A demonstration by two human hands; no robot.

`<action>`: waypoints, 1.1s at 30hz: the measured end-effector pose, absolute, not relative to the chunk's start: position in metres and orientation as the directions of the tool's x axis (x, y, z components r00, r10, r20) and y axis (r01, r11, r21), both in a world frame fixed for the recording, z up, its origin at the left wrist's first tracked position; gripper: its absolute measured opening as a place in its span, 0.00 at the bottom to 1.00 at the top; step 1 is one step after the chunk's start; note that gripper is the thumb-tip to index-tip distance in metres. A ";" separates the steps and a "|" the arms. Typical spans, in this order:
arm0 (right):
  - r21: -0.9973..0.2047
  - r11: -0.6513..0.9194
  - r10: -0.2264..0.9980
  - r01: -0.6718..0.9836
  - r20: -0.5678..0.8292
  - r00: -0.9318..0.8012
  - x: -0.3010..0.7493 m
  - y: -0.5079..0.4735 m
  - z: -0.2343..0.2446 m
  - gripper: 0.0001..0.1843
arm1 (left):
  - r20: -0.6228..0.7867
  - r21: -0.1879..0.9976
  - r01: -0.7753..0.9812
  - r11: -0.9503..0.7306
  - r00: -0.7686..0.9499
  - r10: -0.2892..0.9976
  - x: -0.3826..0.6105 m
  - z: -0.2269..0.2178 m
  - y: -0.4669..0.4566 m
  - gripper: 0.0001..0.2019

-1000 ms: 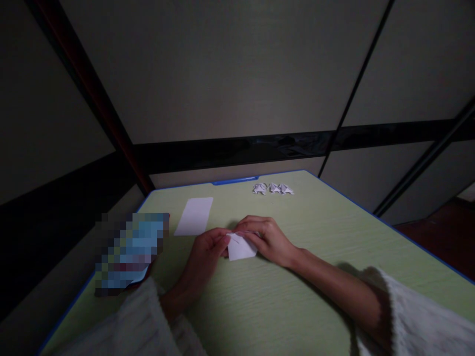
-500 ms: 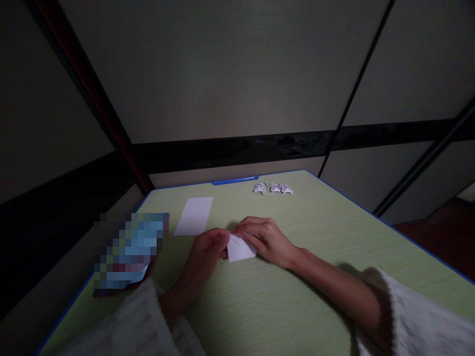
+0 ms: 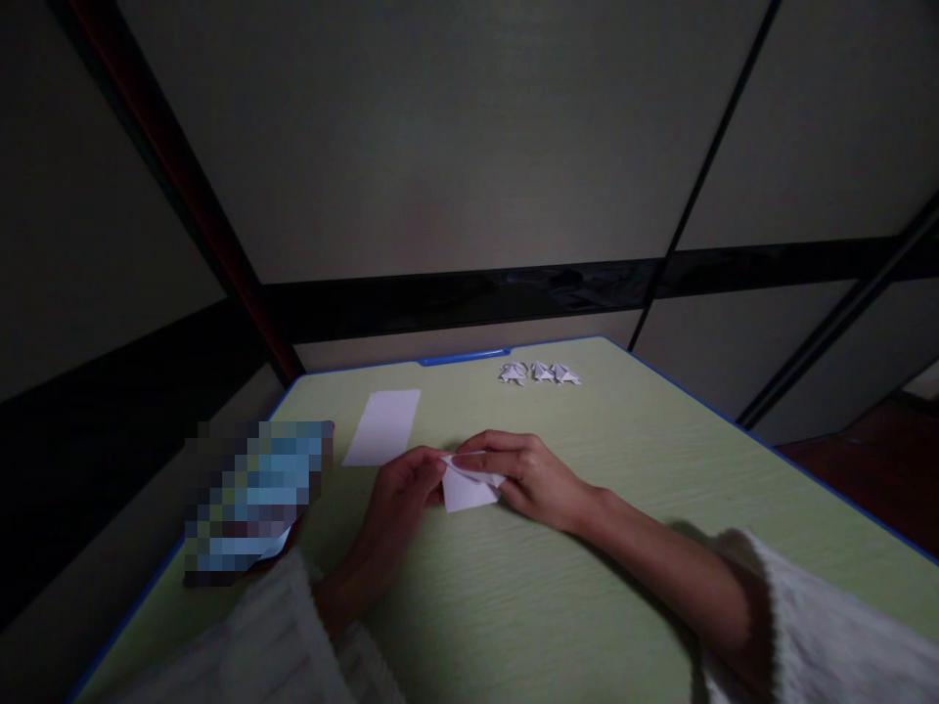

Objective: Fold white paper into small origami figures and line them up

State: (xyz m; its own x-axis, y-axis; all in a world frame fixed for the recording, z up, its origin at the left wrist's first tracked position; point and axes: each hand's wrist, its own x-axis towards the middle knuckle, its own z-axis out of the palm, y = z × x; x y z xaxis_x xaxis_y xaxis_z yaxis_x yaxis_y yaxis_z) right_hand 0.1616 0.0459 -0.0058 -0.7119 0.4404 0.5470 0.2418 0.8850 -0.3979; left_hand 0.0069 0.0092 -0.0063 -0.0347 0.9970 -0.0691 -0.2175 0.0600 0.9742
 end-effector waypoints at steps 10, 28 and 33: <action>-0.272 0.915 0.399 0.297 0.505 -0.766 0.163 0.046 -0.003 0.22 | -0.059 0.967 -0.250 0.058 0.004 0.998 0.005 -0.008 0.011 0.04; -0.967 0.254 0.774 -0.012 0.211 -0.597 0.151 0.041 -0.001 0.13 | 0.292 0.905 0.360 -0.227 -0.137 0.947 -0.002 -0.005 0.004 0.07; -0.937 0.347 0.826 0.025 0.293 -0.482 0.147 0.040 0.000 0.06 | 0.334 0.885 0.372 -0.280 -0.089 0.938 0.000 -0.004 0.001 0.08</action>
